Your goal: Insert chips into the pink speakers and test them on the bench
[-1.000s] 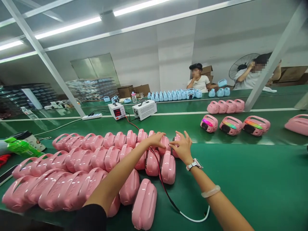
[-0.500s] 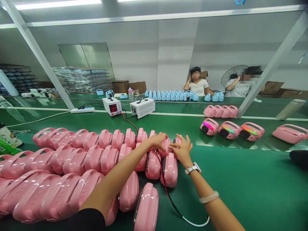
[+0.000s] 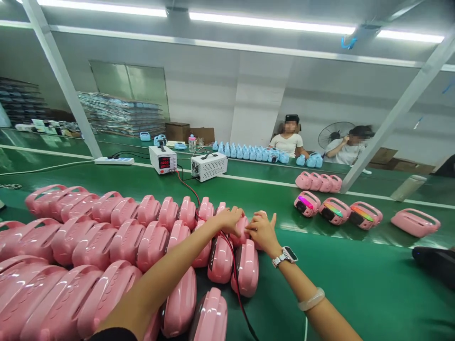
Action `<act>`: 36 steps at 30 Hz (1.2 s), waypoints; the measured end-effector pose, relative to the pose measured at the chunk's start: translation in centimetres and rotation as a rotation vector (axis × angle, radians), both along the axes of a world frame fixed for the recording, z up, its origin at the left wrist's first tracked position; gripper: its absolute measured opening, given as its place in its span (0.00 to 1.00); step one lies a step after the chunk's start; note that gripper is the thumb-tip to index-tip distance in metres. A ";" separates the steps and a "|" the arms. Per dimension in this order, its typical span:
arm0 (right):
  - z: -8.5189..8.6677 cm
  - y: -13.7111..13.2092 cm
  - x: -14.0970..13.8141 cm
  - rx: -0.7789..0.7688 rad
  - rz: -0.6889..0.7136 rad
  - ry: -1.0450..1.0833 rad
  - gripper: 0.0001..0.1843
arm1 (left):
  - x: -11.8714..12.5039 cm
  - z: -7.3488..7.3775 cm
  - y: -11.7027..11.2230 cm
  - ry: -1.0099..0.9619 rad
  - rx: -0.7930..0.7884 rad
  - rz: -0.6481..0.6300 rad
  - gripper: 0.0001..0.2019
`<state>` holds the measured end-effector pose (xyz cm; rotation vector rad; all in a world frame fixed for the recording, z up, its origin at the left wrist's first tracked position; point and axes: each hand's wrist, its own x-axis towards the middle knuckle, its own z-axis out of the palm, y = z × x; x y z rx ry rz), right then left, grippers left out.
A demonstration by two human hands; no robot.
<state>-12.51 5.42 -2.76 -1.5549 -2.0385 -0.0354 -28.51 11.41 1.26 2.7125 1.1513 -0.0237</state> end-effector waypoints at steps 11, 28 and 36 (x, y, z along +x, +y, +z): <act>-4.7 2.1 2.2 0.282 0.176 0.006 0.15 | 0.0 1.6 -2.0 0.144 -0.072 0.060 0.39; -0.8 -2.2 4.9 0.265 -0.036 0.021 0.13 | 1.2 2.5 -1.9 0.190 -0.036 0.104 0.45; 2.6 -8.9 -1.2 0.109 0.271 0.179 0.05 | 1.5 5.0 -6.3 0.012 0.208 0.145 0.16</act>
